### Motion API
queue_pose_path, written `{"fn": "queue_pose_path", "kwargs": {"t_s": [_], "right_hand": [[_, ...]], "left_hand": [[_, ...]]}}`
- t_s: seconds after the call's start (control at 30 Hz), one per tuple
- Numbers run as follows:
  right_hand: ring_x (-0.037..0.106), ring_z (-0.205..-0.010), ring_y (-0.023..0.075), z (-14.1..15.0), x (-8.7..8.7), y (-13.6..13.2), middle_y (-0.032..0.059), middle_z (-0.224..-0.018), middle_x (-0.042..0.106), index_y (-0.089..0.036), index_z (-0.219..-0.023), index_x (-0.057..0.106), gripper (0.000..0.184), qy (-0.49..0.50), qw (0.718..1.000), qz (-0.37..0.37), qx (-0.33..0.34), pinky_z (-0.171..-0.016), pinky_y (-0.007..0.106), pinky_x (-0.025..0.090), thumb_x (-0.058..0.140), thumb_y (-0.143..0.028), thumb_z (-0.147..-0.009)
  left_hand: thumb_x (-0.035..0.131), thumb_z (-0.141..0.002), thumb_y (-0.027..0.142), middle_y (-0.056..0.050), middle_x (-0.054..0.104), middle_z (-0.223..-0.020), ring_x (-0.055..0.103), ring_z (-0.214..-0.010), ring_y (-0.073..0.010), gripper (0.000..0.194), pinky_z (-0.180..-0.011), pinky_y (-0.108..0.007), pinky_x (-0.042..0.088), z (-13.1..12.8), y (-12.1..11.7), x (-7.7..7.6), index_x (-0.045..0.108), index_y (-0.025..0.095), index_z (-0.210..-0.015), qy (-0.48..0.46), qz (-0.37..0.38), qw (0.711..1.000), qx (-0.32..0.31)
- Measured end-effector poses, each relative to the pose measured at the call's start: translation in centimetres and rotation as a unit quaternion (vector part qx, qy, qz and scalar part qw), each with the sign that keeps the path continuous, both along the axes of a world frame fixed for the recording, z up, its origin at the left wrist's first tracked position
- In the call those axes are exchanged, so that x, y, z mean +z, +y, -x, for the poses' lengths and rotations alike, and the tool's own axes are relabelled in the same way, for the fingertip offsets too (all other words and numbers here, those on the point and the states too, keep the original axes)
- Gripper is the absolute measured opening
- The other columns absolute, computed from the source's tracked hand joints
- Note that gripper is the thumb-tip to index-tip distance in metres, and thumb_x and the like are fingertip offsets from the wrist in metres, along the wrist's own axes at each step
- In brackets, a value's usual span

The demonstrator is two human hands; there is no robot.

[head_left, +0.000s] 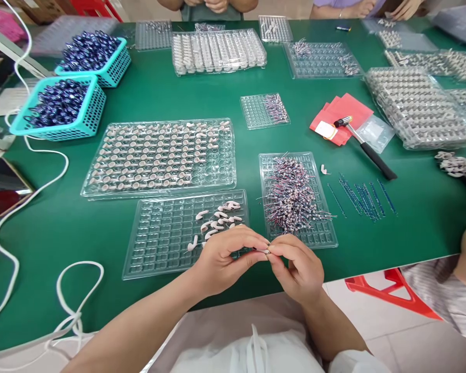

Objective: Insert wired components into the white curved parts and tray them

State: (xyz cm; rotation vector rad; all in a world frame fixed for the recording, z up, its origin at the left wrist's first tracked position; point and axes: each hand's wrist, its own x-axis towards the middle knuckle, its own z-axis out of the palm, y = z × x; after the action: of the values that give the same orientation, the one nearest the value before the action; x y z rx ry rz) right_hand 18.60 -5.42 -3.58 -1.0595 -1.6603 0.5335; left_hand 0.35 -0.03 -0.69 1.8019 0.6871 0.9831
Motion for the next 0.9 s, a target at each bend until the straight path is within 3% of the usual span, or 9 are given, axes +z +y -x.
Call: {"fn": "queue_pose_path", "kwargs": {"t_s": [0.67, 0.9], "right_hand": [[0.067, -0.078, 0.016, 0.0, -0.14, 0.07, 0.0045, -0.089, 0.07, -0.024, -0.109, 0.063, 0.033, 0.0, 1.0, 0.005, 0.001, -0.067, 0.03, 0.058, 0.062, -0.002, -0.084], [0.067, -0.077, 0.0153, 0.06, -0.33, 0.01, 0.0032, -0.088, 0.069, -0.024, -0.107, 0.064, 0.031, 0.007, 1.0, 0.015, -0.025, -0.066, 0.028, 0.057, 0.063, -0.004, -0.084]], "left_hand": [[0.07, -0.086, 0.006, -0.007, 0.078, -0.091, 0.072, -0.084, -0.0182, 0.019, -0.077, -0.031, 0.059, 0.09, 0.11, -0.24, 0.074, 0.019, -0.099, 0.002, -0.021, 1.0, 0.007], [0.072, -0.086, 0.014, -0.008, 0.078, -0.102, 0.072, -0.094, -0.02, 0.024, -0.084, -0.032, 0.059, 0.9, 0.37, 0.07, 0.072, 0.019, -0.11, 0.043, 0.03, 0.999, 0.011]]}}
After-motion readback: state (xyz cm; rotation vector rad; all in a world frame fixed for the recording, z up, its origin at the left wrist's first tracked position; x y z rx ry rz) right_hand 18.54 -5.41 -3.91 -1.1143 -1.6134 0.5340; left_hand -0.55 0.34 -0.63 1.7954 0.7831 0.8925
